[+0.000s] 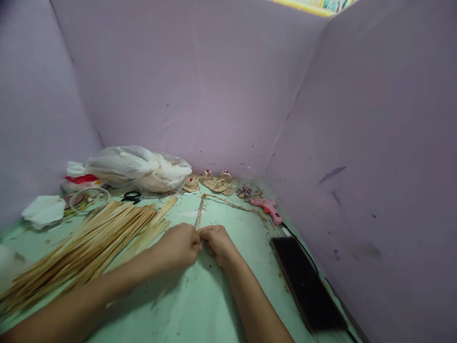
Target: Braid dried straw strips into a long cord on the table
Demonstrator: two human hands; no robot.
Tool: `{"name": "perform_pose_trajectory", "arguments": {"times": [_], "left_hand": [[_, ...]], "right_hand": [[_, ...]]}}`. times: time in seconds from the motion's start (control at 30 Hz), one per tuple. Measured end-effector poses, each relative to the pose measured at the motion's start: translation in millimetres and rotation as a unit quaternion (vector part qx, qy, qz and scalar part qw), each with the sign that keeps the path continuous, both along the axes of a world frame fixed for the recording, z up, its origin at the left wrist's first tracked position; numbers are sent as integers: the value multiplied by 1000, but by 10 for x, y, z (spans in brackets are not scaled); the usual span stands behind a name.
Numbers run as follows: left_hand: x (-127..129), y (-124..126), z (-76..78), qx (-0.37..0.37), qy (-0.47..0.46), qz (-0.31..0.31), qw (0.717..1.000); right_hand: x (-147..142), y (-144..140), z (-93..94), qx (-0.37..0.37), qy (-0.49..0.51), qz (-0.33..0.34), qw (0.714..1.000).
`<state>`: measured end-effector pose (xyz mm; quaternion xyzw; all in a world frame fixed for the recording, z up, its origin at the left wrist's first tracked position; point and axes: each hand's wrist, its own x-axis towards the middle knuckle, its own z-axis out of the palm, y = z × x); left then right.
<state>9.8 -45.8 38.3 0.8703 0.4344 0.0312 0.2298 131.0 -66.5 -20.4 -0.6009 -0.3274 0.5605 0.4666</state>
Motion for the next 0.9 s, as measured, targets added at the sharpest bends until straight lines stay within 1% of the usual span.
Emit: {"name": "perform_pose_trajectory", "arguments": {"times": [0.07, 0.1, 0.13, 0.2, 0.23, 0.27, 0.3, 0.33, 0.37, 0.4, 0.43, 0.5, 0.53, 0.57, 0.6, 0.63, 0.67, 0.7, 0.77, 0.83, 0.9], "left_hand": [[-33, 180, 7, -48, -95, 61, 992], [-41, 263, -9, -100, -142, 111, 979], [-42, 331, -39, -173, -170, 145, 959], [-26, 412, -127, -324, -193, 155, 913], [-14, 429, -175, -384, -196, 143, 891], [-2, 435, -218, -426, -200, 128, 873], [8, 434, -253, -450, -203, 118, 861], [14, 429, -278, -457, -207, 112, 858], [18, 423, -292, -448, -206, 109, 863], [19, 416, -297, -425, -195, 107, 877], [20, 408, -297, -393, -169, 104, 898], [25, 387, -293, -285, -108, 99, 947], [30, 375, -295, -215, -81, 100, 968], [37, 364, -301, -147, -62, 101, 982], [45, 355, -312, -88, -54, 101, 990], [52, 349, -328, -49, -53, 100, 992], [58, 346, -348, -32, -55, 101, 993], [62, 346, -369, -40, -58, 102, 992], [66, 346, -409, -100, -77, 113, 986], [62, 335, -435, -186, -112, 142, 966], [52, 308, -440, -265, -166, 147, 938]], "right_hand": [[5, -1, 7, 5, 10, 11, 1000], [0, -3, 15, 9, 18, 18, 1000], [-8, -5, 24, 16, 28, 24, 999], [-25, -9, 36, 37, 49, 36, 997], [-30, -10, 37, 49, 57, 41, 996], [-29, -9, 36, 61, 61, 45, 995], [-23, -7, 32, 72, 59, 47, 994], [-12, -3, 26, 77, 46, 54, 995], [3, 1, 18, 78, 21, 62, 995], [19, 7, 9, 78, -17, 74, 994], [34, 12, 0, 75, -67, 90, 991], [50, 17, -11, 73, -190, 118, 972], [49, 14, -8, 78, -257, 124, 955], [40, 6, 4, 88, -324, 123, 934], [25, -7, 27, 99, -389, 117, 908], [5, -25, 60, 108, -451, 108, 879], [-19, -46, 102, 111, -504, 99, 851], [-44, -69, 150, 105, -546, 93, 826], [-100, -113, 247, 77, -600, 85, 792], [-165, -146, 324, 52, -626, 89, 773], [-240, -168, 361, 41, -642, 104, 759]]}}
